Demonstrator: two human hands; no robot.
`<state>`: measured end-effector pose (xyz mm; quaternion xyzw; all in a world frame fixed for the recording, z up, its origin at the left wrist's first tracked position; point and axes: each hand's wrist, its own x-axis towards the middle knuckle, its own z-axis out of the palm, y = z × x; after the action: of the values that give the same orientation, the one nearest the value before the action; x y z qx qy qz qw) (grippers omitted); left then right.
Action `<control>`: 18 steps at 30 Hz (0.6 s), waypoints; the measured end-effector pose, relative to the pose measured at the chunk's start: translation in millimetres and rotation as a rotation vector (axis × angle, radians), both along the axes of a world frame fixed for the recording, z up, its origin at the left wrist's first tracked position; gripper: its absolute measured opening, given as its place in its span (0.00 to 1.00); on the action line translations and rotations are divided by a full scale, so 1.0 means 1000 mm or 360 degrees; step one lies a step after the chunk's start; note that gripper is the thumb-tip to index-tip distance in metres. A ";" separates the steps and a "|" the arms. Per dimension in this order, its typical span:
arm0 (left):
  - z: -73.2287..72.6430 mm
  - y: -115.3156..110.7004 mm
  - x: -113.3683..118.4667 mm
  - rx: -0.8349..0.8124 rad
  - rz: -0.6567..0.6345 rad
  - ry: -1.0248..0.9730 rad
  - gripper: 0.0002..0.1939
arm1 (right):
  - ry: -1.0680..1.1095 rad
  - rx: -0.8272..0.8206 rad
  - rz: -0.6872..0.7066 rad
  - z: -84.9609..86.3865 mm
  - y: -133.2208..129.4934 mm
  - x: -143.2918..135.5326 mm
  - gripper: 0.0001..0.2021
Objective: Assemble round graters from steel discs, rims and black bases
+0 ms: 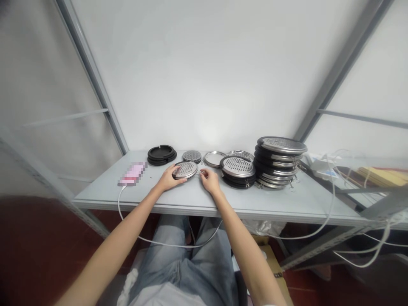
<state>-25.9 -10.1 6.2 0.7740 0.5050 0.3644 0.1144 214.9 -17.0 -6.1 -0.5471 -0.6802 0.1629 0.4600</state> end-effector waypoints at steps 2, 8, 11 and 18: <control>-0.001 0.000 -0.001 -0.0011 0.0000 0.0019 0.43 | -0.0037 -0.0015 -0.0060 0.000 0.001 0.001 0.14; -0.001 -0.001 -0.002 -0.0059 -0.0036 0.0150 0.48 | -0.0107 -0.0012 -0.0254 -0.003 0.002 0.002 0.16; 0.000 -0.002 -0.003 -0.0076 -0.0084 0.0192 0.49 | -0.0123 0.0054 -0.0190 -0.003 0.002 0.001 0.18; 0.004 -0.003 0.000 -0.0019 -0.0224 0.0148 0.49 | -0.0240 0.0067 0.0164 -0.005 0.003 -0.003 0.24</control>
<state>-25.9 -13.3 10.1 0.8231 0.4561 0.3161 0.1206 211.7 -13.8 -11.5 -0.5123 -0.7434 0.1301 0.4099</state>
